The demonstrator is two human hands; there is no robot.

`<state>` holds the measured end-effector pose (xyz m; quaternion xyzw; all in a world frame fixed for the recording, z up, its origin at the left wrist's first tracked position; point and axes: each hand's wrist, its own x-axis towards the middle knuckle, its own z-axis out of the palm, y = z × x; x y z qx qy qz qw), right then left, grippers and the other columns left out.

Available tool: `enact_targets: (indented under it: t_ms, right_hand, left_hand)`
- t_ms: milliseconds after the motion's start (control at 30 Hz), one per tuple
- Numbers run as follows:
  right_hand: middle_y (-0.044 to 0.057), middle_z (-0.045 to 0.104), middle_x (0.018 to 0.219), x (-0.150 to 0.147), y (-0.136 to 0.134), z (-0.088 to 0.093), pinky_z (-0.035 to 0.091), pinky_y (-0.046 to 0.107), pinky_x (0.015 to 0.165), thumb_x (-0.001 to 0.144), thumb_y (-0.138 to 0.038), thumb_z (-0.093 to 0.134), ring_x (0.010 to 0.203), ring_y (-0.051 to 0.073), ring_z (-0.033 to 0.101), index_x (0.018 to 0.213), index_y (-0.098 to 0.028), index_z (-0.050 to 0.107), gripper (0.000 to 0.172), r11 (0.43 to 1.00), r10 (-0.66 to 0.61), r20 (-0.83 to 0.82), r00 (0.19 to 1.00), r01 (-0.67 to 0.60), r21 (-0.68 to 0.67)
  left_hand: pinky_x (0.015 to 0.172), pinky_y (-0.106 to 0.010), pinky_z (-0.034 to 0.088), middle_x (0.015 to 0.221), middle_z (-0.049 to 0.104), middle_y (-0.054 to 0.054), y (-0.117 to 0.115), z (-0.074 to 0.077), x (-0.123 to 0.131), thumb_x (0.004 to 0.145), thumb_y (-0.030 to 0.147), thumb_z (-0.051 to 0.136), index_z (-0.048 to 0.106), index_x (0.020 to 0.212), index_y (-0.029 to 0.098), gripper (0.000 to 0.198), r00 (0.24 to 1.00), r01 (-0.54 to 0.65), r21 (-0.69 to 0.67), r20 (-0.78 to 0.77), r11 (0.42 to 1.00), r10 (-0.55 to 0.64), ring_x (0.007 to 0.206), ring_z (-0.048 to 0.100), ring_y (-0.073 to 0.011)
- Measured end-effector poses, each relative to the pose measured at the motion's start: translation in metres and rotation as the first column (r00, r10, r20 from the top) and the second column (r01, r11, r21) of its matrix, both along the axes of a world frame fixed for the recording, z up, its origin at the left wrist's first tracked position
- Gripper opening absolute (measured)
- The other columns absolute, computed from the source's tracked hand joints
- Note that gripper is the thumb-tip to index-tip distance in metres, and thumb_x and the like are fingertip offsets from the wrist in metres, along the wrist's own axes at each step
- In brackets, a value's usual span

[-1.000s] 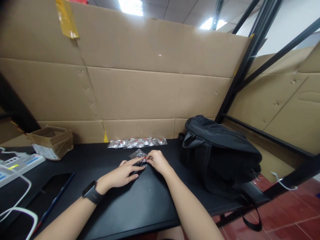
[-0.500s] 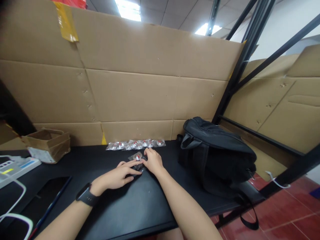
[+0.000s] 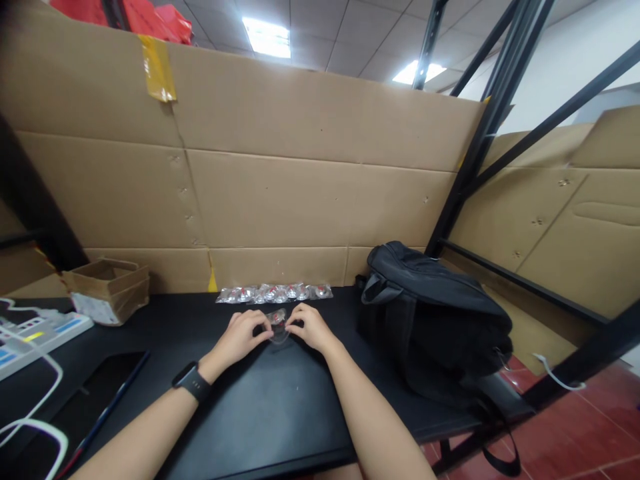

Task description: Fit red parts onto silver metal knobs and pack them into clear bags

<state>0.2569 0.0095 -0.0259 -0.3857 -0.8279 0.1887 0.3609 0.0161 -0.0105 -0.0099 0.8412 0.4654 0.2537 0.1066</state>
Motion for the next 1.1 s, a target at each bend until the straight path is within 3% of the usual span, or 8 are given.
enact_targets:
  t_ms: [233, 367, 467, 600, 733, 800, 933, 1100]
  right_hand:
    - [0.004, 0.068, 0.096, 0.003, 0.002, 0.001, 0.044, 0.031, 0.09, 0.084, -0.018, 0.068, 0.091, 0.017, 0.062, 0.076, -0.019, 0.07, 0.009, 0.991, -0.053, 0.009, 0.999, 0.054, -0.123]
    - [0.004, 0.068, 0.097, -0.007, 0.001, -0.005, 0.039, 0.037, 0.095, 0.093, -0.021, 0.055, 0.096, 0.019, 0.059, 0.072, -0.019, 0.067, 0.024, 0.966, -0.194, 0.116, 0.974, 0.211, -0.15]
    - [0.004, 0.065, 0.101, -0.017, -0.001, -0.01, 0.038, 0.038, 0.09, 0.094, -0.029, 0.054, 0.099, 0.021, 0.055, 0.076, -0.02, 0.066, 0.024, 0.94, -0.294, 0.211, 0.932, 0.322, -0.112]
    - [0.005, 0.064, 0.104, -0.022, -0.006, -0.007, 0.039, 0.036, 0.087, 0.09, -0.026, 0.06, 0.099, 0.022, 0.054, 0.093, -0.022, 0.065, 0.007, 0.942, -0.324, 0.202, 0.924, 0.336, -0.025]
    - [0.004, 0.059, 0.131, -0.02, -0.013, 0.002, 0.036, 0.037, 0.094, 0.084, -0.006, 0.056, 0.117, 0.023, 0.049, 0.123, -0.031, 0.059, 0.047, 0.99, -0.138, 0.238, 0.961, 0.127, 0.059]
    - [0.003, 0.061, 0.133, -0.021, -0.015, 0.004, 0.034, 0.038, 0.095, 0.081, -0.005, 0.057, 0.12, 0.023, 0.049, 0.127, -0.033, 0.057, 0.053, 0.999, -0.052, 0.283, 0.958, 0.047, 0.026]
    - [0.003, 0.07, 0.116, -0.025, -0.016, 0.007, 0.033, 0.037, 0.092, 0.088, -0.018, 0.061, 0.11, 0.022, 0.056, 0.117, -0.029, 0.062, 0.03, 0.997, -0.066, 0.27, 0.96, 0.073, -0.016]
    - [0.001, 0.074, 0.099, -0.029, -0.014, 0.007, 0.034, 0.037, 0.092, 0.097, -0.027, 0.052, 0.096, 0.02, 0.063, 0.107, -0.029, 0.066, 0.017, 0.989, -0.138, 0.157, 0.978, 0.145, -0.039]
  left_hand:
    - [0.085, -0.031, 0.038, 0.091, 0.075, 0.002, 0.006, 0.0, -0.003, 0.088, 0.038, 0.057, 0.069, 0.086, 0.026, 0.016, 0.991, -0.066, -0.238, 0.099, 0.969, 0.092, 0.088, 0.067, -0.0191]
    - [0.089, -0.035, 0.037, 0.085, 0.076, 0.004, 0.005, -0.003, 0.002, 0.082, 0.033, 0.061, 0.057, 0.118, 0.029, 0.037, 0.964, -0.186, -0.313, 0.124, 0.931, 0.234, 0.089, 0.068, -0.0206]
    - [0.091, -0.039, 0.034, 0.082, 0.074, 0.005, -0.001, 0.0, 0.004, 0.082, 0.025, 0.057, 0.044, 0.137, 0.035, 0.057, 0.978, -0.182, -0.24, 0.058, 0.953, 0.201, 0.089, 0.067, -0.0207]
    - [0.089, -0.041, 0.033, 0.095, 0.07, -0.002, -0.011, 0.003, 0.005, 0.087, 0.025, 0.051, 0.06, 0.127, 0.038, 0.043, 0.982, -0.141, -0.071, -0.139, 0.987, 0.13, 0.1, 0.061, -0.0244]
    - [0.091, -0.043, 0.032, 0.123, 0.061, -0.007, -0.018, 0.003, 0.007, 0.089, 0.03, 0.05, 0.065, 0.121, 0.035, 0.036, 0.965, -0.143, 0.072, -0.211, 0.987, 0.155, 0.117, 0.051, -0.029]
    - [0.095, -0.045, 0.03, 0.131, 0.058, -0.008, -0.02, 0.002, 0.007, 0.089, 0.036, 0.052, 0.065, 0.121, 0.033, 0.034, 0.968, -0.11, 0.091, -0.215, 0.99, 0.127, 0.126, 0.044, -0.0312]
    - [0.096, -0.046, 0.028, 0.121, 0.066, -0.008, -0.022, 0.003, 0.008, 0.089, 0.041, 0.055, 0.062, 0.119, 0.028, 0.034, 0.979, -0.048, 0.064, -0.196, 0.997, 0.06, 0.122, 0.047, -0.0309]
    - [0.094, -0.044, 0.026, 0.104, 0.072, -0.006, -0.016, 0.004, 0.01, 0.094, 0.027, 0.048, 0.065, 0.11, 0.029, 0.023, 0.987, -0.131, 0.021, -0.096, 0.991, 0.133, 0.108, 0.057, -0.0261]
